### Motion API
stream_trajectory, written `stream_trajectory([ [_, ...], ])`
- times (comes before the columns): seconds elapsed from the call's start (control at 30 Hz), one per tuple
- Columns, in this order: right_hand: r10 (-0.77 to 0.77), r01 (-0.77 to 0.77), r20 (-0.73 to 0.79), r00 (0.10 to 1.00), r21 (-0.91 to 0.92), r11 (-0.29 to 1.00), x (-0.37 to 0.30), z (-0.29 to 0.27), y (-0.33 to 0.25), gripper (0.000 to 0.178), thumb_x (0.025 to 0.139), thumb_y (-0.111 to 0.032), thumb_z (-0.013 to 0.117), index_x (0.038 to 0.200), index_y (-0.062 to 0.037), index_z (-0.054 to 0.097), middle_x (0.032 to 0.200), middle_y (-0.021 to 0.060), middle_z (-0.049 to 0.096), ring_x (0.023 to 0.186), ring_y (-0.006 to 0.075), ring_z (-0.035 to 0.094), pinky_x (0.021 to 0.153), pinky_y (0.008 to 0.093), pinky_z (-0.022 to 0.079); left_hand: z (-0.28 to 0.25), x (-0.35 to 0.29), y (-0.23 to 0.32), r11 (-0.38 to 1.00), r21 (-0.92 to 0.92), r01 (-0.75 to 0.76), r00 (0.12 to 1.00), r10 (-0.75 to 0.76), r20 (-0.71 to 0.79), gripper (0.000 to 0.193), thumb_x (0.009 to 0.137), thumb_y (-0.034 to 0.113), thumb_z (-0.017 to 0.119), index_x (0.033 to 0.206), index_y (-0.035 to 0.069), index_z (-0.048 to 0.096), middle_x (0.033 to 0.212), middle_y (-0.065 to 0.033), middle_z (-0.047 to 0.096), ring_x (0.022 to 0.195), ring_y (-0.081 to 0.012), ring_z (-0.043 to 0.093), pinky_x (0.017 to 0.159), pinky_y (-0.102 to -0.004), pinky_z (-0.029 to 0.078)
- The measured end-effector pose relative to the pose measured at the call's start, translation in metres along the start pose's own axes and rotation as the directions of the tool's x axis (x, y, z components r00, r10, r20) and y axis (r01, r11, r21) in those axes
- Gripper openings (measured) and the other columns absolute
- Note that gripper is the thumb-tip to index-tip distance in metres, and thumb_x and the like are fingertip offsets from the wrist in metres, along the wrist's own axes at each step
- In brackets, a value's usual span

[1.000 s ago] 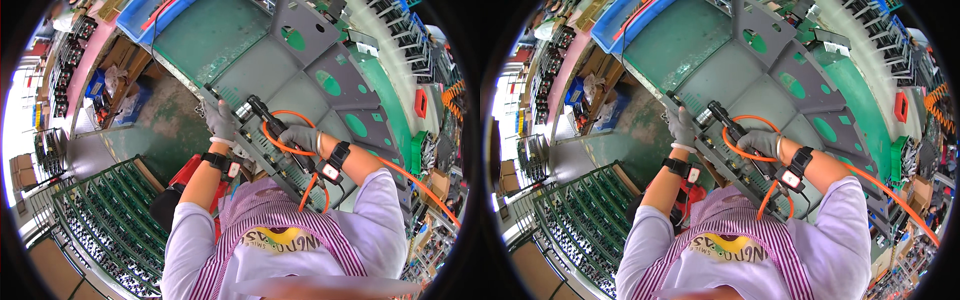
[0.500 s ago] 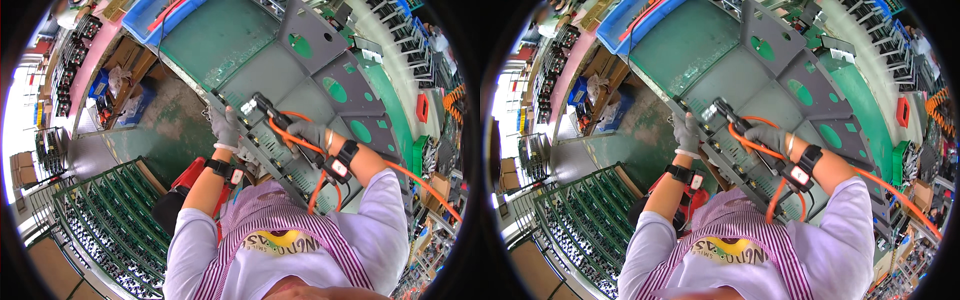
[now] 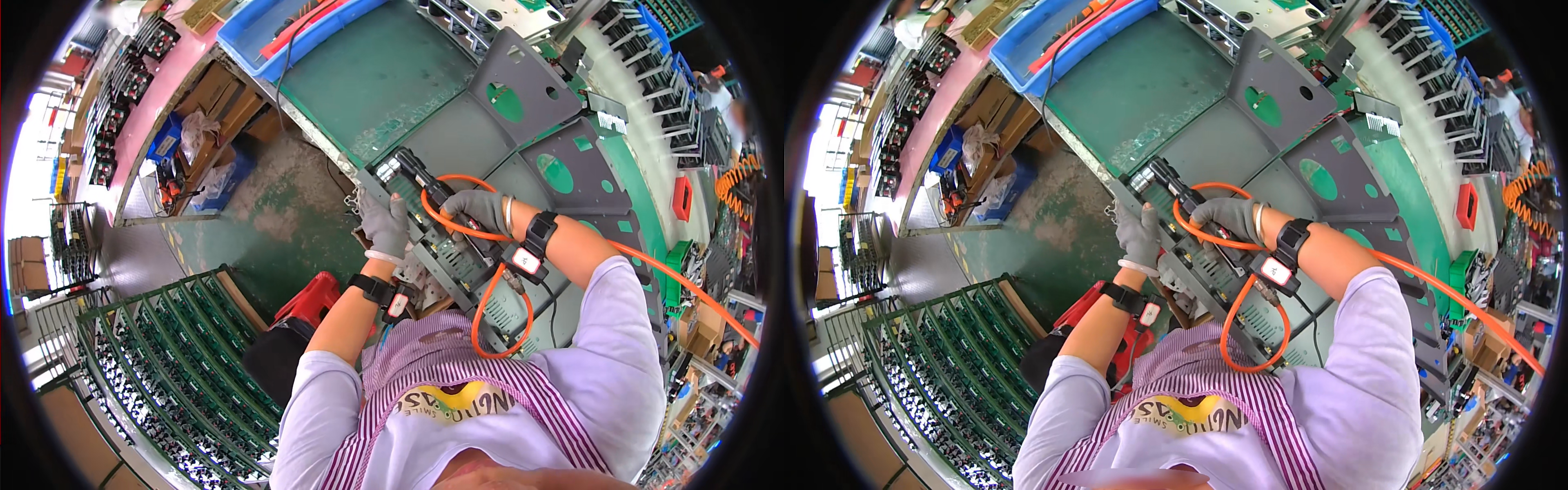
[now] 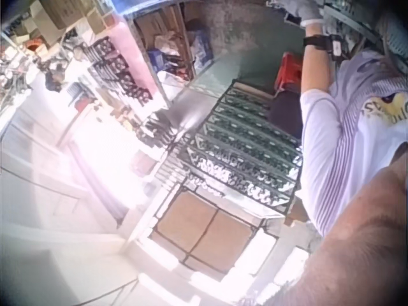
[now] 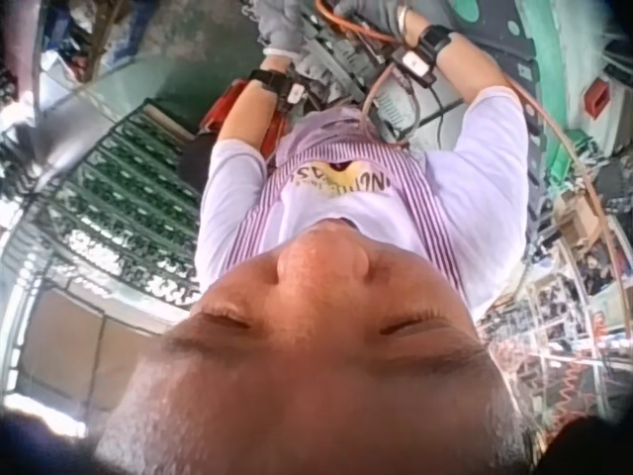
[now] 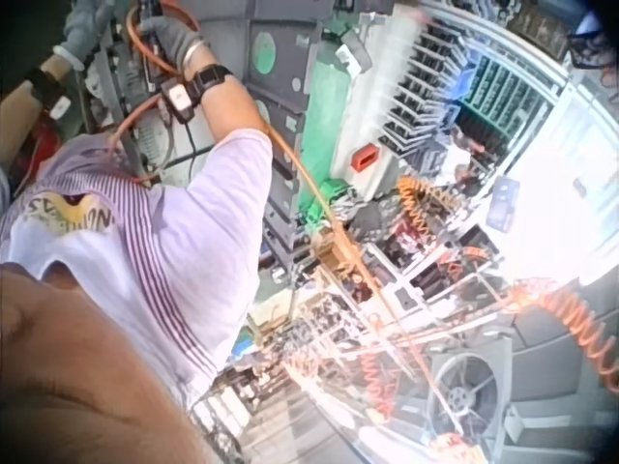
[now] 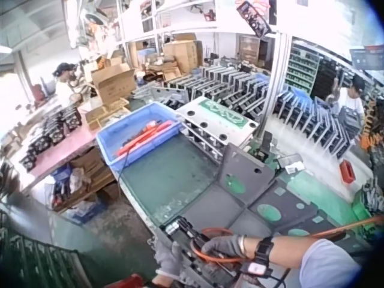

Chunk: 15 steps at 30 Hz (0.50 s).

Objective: Assembling electronic components and inverter housings on a factory production line.

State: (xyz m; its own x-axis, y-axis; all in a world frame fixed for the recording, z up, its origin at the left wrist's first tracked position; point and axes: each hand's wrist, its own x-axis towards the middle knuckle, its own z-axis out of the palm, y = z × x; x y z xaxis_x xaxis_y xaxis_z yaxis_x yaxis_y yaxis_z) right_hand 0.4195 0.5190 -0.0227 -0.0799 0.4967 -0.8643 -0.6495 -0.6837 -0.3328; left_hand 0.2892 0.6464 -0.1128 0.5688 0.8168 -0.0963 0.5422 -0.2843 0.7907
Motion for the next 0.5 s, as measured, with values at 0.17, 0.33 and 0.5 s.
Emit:
stream_trajectory([
  [0.17,-0.021,0.021,0.029,0.999,-0.004,1.0,-0.0002,-0.0007,0.0038,0.021,0.07,-0.022,0.053,0.073,-0.0011,0.054,0.058,0.0106,0.056,0.047,0.0201,0.057,0.048,0.0305,0.049,-0.0002,0.001,0.0015,0.996,0.083,-0.015,1.0,0.015,0.009,0.069,0.078,0.036,0.047,0.121,-0.015,0.028,0.125,-0.0306,0.032,0.12,-0.0394,0.028,0.101,-0.0391,0.022],
  [0.33,-0.034,0.034,-0.015,0.999,0.016,0.999,0.001,-0.0016,0.0048,0.017,0.069,-0.018,0.055,0.071,-0.0017,0.054,0.058,0.0087,0.056,0.048,0.0174,0.056,0.049,0.031,0.052,-0.0041,0.0027,0.0025,0.994,0.054,-0.099,0.995,0.098,0.011,0.068,0.079,0.037,0.045,0.12,-0.015,0.029,0.125,-0.0311,0.032,0.12,-0.0397,0.028,0.101,-0.0392,0.022],
  [0.5,-0.076,0.075,-0.018,0.997,-0.014,0.997,-0.0002,0.002,0.0057,0.018,0.069,-0.02,0.056,0.075,-0.0027,0.054,0.059,0.0093,0.056,0.045,0.0179,0.055,0.046,0.0311,0.051,-0.0056,0.0029,0.0056,0.995,0.093,-0.032,0.998,0.027,0.048,0.07,0.08,0.039,0.043,0.122,-0.014,0.028,0.126,-0.03,0.033,0.12,-0.0391,0.029,0.101,-0.0385,0.022],
])
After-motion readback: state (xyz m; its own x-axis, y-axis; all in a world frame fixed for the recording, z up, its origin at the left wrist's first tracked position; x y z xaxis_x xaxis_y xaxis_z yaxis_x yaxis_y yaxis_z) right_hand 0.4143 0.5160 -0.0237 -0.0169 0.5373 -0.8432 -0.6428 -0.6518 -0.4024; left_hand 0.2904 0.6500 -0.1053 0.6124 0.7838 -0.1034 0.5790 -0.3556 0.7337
